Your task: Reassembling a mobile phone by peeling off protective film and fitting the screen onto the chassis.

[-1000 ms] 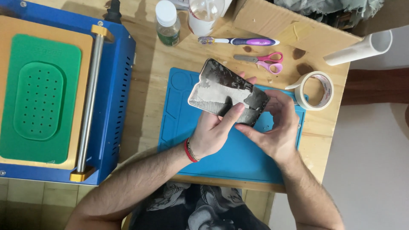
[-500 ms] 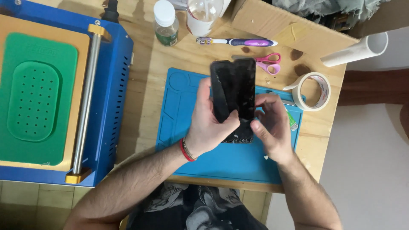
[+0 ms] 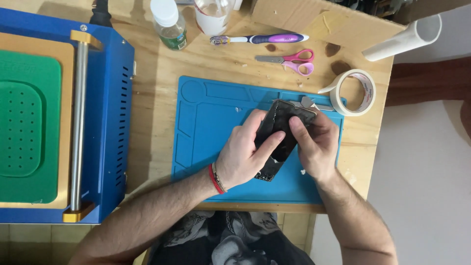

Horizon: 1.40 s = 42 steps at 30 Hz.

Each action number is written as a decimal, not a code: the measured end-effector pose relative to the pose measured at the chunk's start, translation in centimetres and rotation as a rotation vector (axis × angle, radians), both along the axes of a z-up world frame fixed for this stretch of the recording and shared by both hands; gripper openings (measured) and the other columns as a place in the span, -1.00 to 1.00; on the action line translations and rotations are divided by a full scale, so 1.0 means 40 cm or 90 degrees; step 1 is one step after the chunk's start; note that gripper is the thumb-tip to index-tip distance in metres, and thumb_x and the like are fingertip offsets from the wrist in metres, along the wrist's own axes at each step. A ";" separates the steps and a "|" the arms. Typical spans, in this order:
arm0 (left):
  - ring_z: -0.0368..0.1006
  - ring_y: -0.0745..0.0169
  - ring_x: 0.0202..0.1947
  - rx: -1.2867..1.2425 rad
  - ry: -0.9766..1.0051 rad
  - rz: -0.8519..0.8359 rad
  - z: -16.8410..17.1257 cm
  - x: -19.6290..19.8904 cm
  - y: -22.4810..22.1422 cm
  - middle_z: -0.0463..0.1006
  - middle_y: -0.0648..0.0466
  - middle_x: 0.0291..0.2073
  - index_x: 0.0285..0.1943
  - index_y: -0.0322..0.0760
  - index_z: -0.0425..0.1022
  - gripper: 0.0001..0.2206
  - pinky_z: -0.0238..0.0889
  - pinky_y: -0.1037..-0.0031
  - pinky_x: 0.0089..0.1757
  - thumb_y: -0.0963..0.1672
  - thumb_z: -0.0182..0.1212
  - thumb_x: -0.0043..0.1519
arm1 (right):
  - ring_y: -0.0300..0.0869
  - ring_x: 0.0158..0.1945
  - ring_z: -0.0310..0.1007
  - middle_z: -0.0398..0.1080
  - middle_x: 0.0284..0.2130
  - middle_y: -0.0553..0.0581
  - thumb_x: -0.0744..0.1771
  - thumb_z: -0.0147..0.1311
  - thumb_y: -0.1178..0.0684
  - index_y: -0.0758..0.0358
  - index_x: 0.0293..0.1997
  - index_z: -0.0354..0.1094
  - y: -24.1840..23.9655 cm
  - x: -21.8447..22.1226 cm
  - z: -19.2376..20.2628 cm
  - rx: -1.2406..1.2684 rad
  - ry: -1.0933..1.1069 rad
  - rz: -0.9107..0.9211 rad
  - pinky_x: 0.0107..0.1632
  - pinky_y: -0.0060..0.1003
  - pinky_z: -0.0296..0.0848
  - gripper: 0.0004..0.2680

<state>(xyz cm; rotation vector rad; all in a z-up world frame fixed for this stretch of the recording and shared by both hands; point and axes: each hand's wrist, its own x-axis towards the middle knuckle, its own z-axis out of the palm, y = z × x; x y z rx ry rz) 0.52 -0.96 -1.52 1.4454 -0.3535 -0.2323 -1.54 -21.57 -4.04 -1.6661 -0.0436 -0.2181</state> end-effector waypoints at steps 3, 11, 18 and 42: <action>0.74 -0.19 -0.30 0.003 0.001 0.002 -0.015 -0.006 -0.002 0.70 -0.30 -0.31 0.12 -0.37 0.43 -0.81 0.57 0.24 -0.42 -0.13 0.22 0.46 | -0.16 -0.26 0.58 0.51 -0.41 0.26 0.45 0.17 0.24 0.52 -0.14 0.52 -0.005 -0.001 0.001 0.012 0.002 -0.004 -0.16 -0.27 0.55 -0.91; 0.74 -0.13 -0.31 0.012 -0.017 0.002 0.000 -0.002 0.000 0.70 -0.27 -0.34 0.10 -0.36 0.44 -0.80 0.58 0.25 -0.42 -0.10 0.19 0.49 | -0.13 -0.28 0.61 0.54 -0.43 0.31 0.45 0.17 0.21 0.54 -0.13 0.53 -0.017 -0.007 -0.023 0.003 0.011 -0.016 -0.19 -0.24 0.60 -0.88; 0.74 -0.15 -0.31 0.008 -0.021 0.005 0.001 -0.006 0.000 0.68 -0.27 -0.35 0.10 -0.38 0.45 -0.81 0.57 0.26 -0.42 -0.11 0.18 0.50 | -0.09 -0.29 0.63 0.56 -0.43 0.35 0.47 0.15 0.18 0.54 -0.12 0.54 -0.014 -0.007 -0.020 -0.015 0.028 -0.028 -0.19 -0.23 0.62 -0.85; 0.56 0.32 0.05 -0.191 0.070 0.145 -0.066 0.033 0.014 0.64 0.09 -0.04 0.25 -0.16 0.48 -0.82 0.48 0.26 0.04 -0.10 0.25 0.52 | -0.11 -0.11 0.54 0.52 -0.30 0.25 0.45 0.09 0.25 0.44 -0.05 0.52 0.066 -0.004 0.036 0.052 0.132 0.236 -0.02 -0.13 0.56 -0.91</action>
